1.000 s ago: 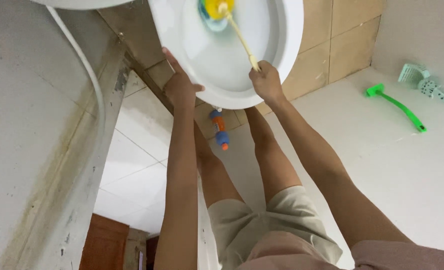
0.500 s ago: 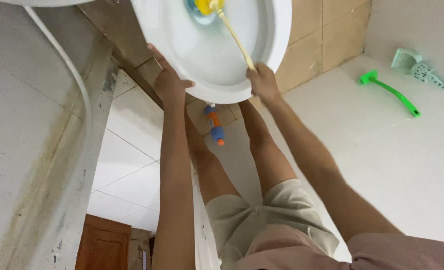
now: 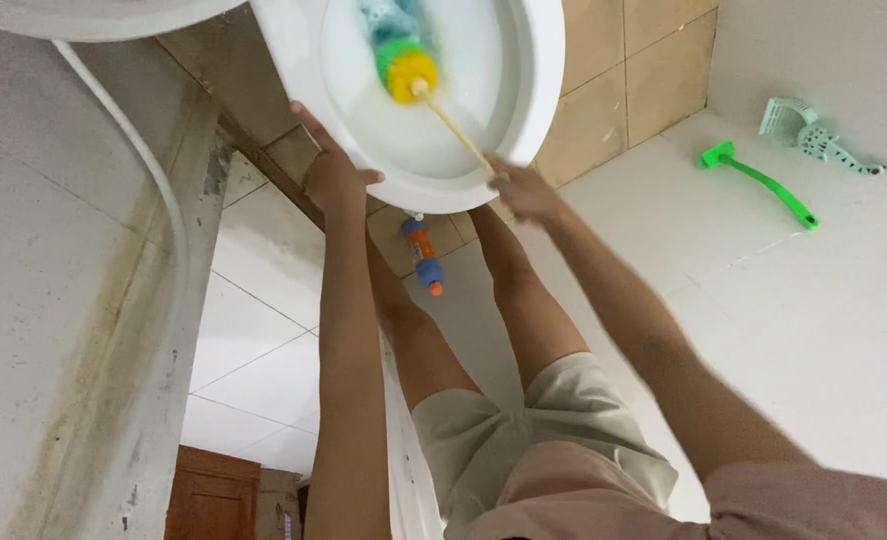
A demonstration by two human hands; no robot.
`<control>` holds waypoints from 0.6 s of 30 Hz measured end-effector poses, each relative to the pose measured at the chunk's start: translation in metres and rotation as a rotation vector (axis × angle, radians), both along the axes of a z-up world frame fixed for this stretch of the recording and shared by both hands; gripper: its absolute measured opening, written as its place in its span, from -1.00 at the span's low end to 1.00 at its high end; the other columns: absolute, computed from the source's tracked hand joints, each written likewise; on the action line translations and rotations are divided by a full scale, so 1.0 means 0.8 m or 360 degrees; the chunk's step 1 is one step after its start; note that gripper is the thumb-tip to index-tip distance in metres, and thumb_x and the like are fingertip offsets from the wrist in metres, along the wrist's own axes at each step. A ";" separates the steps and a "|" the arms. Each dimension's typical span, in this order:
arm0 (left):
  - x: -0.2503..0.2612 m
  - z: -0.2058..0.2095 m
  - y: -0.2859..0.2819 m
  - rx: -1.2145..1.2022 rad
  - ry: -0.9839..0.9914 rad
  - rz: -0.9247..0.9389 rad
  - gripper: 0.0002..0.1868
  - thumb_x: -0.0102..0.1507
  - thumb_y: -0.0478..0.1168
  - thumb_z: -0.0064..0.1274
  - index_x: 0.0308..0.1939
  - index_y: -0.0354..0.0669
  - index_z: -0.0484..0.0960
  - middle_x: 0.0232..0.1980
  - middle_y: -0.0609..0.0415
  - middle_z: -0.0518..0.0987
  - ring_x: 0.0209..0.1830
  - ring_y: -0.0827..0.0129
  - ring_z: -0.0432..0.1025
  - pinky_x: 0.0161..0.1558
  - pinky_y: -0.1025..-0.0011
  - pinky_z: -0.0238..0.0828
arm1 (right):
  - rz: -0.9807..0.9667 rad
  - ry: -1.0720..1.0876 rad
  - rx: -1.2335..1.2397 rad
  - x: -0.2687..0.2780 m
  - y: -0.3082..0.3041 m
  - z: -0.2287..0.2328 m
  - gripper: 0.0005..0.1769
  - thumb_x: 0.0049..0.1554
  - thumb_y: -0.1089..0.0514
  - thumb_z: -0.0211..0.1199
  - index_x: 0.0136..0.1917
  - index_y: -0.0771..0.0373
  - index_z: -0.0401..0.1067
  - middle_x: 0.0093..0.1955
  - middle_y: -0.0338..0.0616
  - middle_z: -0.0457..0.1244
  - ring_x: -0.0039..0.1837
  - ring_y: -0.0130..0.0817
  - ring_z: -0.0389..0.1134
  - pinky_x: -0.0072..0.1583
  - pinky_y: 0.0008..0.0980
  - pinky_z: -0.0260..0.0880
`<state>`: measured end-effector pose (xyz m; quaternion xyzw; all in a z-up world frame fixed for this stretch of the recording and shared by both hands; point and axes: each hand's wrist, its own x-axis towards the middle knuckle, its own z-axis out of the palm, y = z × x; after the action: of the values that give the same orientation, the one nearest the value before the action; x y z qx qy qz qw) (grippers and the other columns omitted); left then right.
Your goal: Cleaning the interior of a toilet bowl using a toilet brush
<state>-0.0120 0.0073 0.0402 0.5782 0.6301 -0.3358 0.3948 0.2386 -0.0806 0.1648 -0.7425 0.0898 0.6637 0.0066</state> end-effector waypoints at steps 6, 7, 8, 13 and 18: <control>0.007 0.009 0.009 -0.0126 0.0043 0.0065 0.69 0.11 -0.03 0.53 0.38 0.06 -1.00 -0.06 -0.18 0.72 -0.44 0.10 0.61 -0.44 0.21 0.52 | 0.2616 -0.0004 0.0328 0.006 0.122 -0.156 -0.22 0.21 0.35 -0.01 0.66 0.10 -0.03 -0.05 0.00 0.26 -0.15 -0.06 0.37 -0.28 -0.16 0.46; 0.005 0.003 0.005 -0.0066 0.0020 0.0043 0.73 0.05 0.00 0.56 0.42 0.06 -0.96 -0.05 -0.23 0.71 -0.31 -0.04 0.62 -0.27 0.07 0.52 | 0.2853 -0.0023 0.0290 -0.003 0.133 -0.181 -0.27 0.05 0.28 0.30 0.47 0.08 0.23 0.14 -0.15 0.23 0.04 -0.15 0.38 -0.14 -0.22 0.48; 0.000 -0.001 0.002 -0.0007 0.0007 0.0024 0.76 -0.01 0.03 0.59 0.45 0.06 -0.92 -0.03 -0.27 0.71 -0.18 -0.19 0.63 -0.10 -0.07 0.51 | 0.3093 -0.0037 0.0258 -0.016 0.146 -0.205 -0.32 -0.10 0.21 0.62 0.28 0.07 0.48 0.32 -0.31 0.21 0.22 -0.23 0.39 -0.01 -0.28 0.50; 0.005 0.010 -0.001 -0.0069 -0.0007 0.0060 0.71 0.08 0.08 0.55 0.44 0.05 -0.93 -0.25 -0.03 0.72 -0.51 0.17 0.54 -0.43 0.20 0.46 | 0.3291 -0.0405 0.0301 -0.016 0.055 -0.306 0.24 -0.14 0.33 0.40 0.69 0.26 -0.15 -0.38 -0.46 0.18 -0.39 -0.39 0.13 -0.40 -0.41 -0.16; 0.000 -0.001 -0.005 -0.0022 0.0058 -0.0094 0.74 0.06 0.19 0.56 0.46 -0.10 -0.90 -0.36 0.07 0.71 -0.65 0.33 0.41 -0.61 0.36 0.25 | 0.3409 -0.0376 0.0320 -0.025 0.003 -0.195 0.19 -0.02 0.39 0.31 0.71 0.23 -0.29 -0.54 -0.53 0.09 -0.50 -0.61 -0.04 -0.43 -0.52 -0.14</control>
<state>-0.0124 0.0037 0.0393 0.5876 0.6175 -0.3622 0.3773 0.2189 -0.0783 0.0091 -0.4905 -0.6617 0.2533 -0.5074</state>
